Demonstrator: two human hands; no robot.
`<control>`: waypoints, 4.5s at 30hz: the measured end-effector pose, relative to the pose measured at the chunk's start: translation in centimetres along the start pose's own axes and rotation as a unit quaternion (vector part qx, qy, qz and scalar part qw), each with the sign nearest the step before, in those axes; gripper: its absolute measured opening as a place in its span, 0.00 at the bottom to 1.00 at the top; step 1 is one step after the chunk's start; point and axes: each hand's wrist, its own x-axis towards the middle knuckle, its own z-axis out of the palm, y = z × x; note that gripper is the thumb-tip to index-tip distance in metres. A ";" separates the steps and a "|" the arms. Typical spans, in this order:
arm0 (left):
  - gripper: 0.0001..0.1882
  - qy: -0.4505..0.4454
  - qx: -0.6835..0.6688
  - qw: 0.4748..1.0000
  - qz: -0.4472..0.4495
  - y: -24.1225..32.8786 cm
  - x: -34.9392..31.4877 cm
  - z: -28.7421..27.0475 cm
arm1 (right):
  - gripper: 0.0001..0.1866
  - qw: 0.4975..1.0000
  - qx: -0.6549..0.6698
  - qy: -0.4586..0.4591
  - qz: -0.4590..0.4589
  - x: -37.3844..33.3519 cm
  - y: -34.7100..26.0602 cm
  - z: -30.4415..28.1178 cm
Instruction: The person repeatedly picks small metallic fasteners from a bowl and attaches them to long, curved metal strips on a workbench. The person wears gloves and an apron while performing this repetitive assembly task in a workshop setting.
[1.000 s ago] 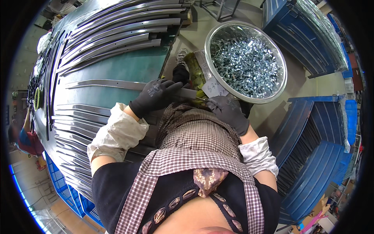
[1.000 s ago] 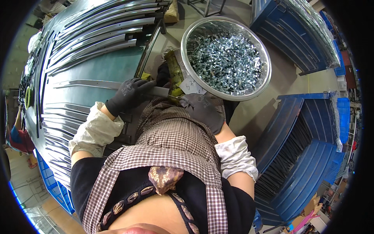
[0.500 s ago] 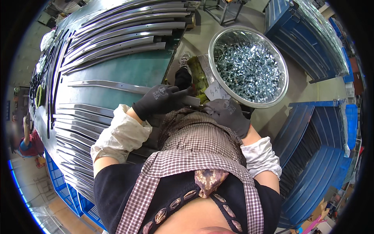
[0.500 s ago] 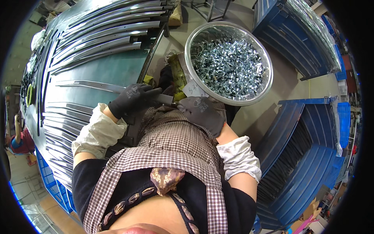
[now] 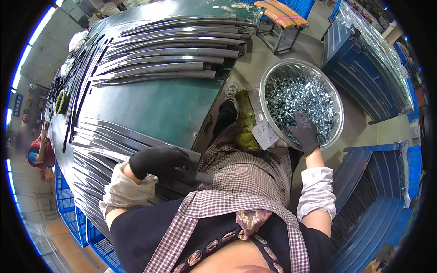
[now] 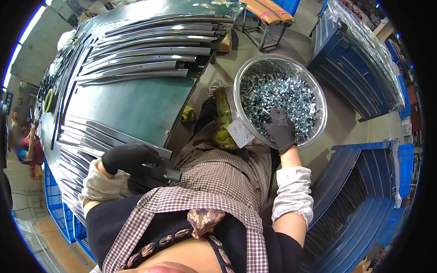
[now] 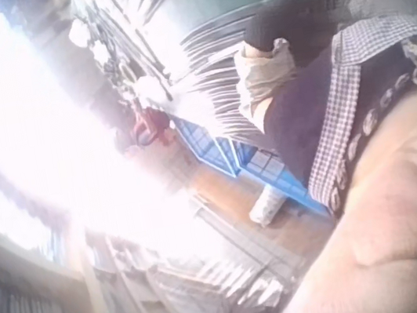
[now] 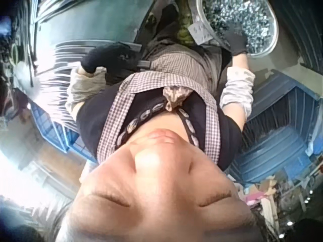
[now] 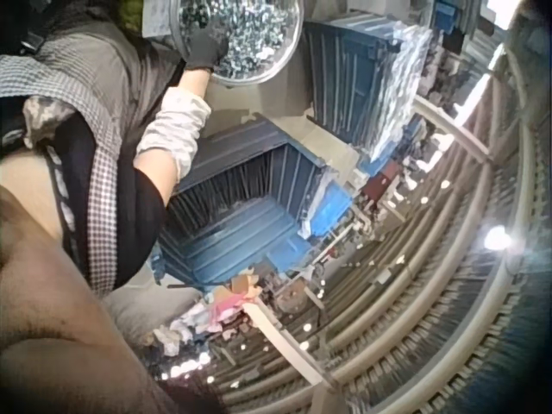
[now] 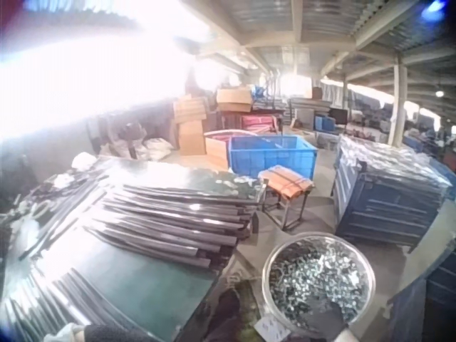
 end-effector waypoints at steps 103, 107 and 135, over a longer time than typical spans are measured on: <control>0.21 0.486 0.207 0.848 -0.046 -6.3 15.3 -1.4 | 0.10 0.821 0.562 -0.083 -0.056 -10.9 -11.3 1.2; 0.20 0.485 0.225 0.845 -0.026 -6.5 15.3 -1.4 | 0.11 0.815 0.570 -0.087 -0.061 -11.3 -11.2 1.0; 0.19 0.338 0.331 0.868 0.149 1.4 12.5 2.6 | 0.22 0.656 0.722 -0.219 0.003 -8.6 -14.5 -3.9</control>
